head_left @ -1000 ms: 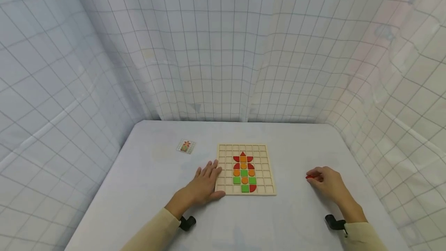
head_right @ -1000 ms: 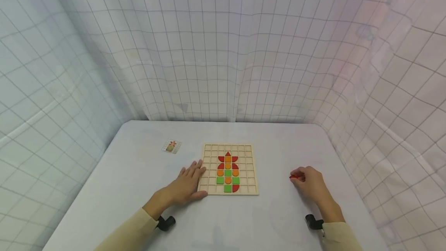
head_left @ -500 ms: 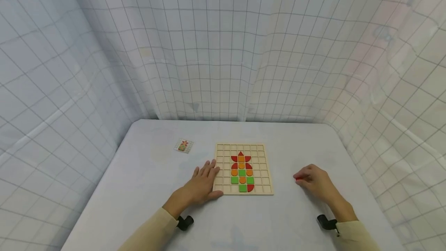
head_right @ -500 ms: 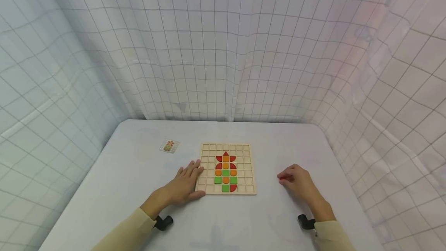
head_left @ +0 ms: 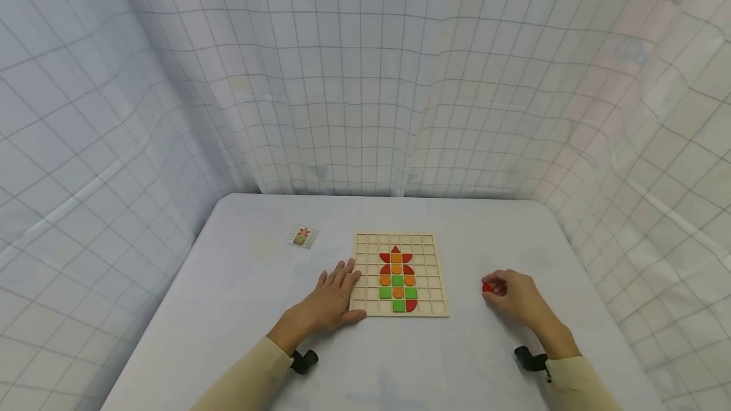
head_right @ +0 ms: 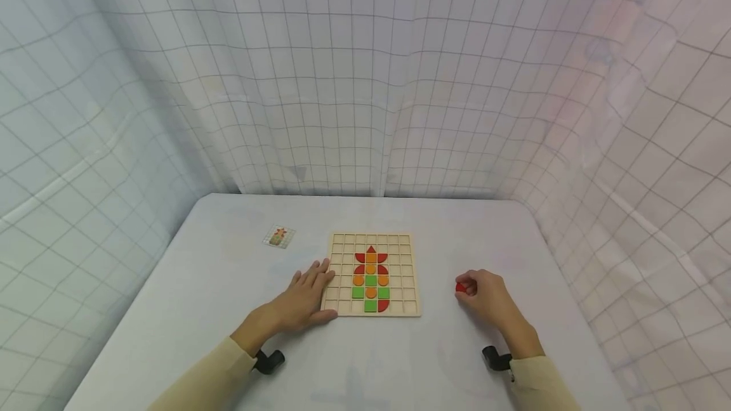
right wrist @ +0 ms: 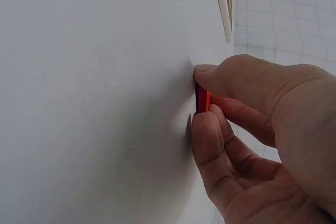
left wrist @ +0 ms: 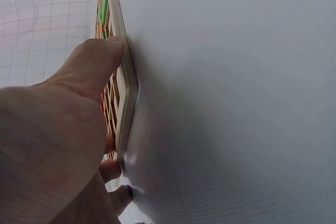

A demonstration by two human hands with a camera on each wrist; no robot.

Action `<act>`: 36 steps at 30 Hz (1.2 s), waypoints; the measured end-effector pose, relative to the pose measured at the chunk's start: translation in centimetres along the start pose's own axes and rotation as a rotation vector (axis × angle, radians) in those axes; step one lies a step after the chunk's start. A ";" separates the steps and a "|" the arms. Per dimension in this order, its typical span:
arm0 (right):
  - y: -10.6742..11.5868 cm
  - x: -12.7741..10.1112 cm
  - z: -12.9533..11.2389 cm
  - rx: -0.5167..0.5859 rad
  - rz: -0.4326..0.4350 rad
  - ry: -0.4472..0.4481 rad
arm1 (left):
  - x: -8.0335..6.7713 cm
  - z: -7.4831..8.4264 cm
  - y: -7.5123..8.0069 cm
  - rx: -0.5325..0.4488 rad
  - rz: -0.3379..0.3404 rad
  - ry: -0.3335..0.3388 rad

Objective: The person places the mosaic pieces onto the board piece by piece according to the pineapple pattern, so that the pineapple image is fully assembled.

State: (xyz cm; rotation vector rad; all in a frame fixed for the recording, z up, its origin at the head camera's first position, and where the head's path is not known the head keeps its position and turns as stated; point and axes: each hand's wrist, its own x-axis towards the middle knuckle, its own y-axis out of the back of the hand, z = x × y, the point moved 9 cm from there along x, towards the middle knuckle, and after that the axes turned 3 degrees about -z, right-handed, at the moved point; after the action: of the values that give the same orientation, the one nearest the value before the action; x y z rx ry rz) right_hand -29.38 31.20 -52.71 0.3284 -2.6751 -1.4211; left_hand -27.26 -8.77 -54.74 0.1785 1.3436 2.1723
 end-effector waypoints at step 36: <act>-2.9 1.3 -8.9 0.092 0.035 0.240 | -0.3 0.6 0.5 0.065 -0.055 0.087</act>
State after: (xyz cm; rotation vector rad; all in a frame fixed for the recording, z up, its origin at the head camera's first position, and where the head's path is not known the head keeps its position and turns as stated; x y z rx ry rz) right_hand -28.62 22.13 -50.16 0.4279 -2.5416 -1.1692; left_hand -26.97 -8.59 -53.97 0.0715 1.4520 2.1139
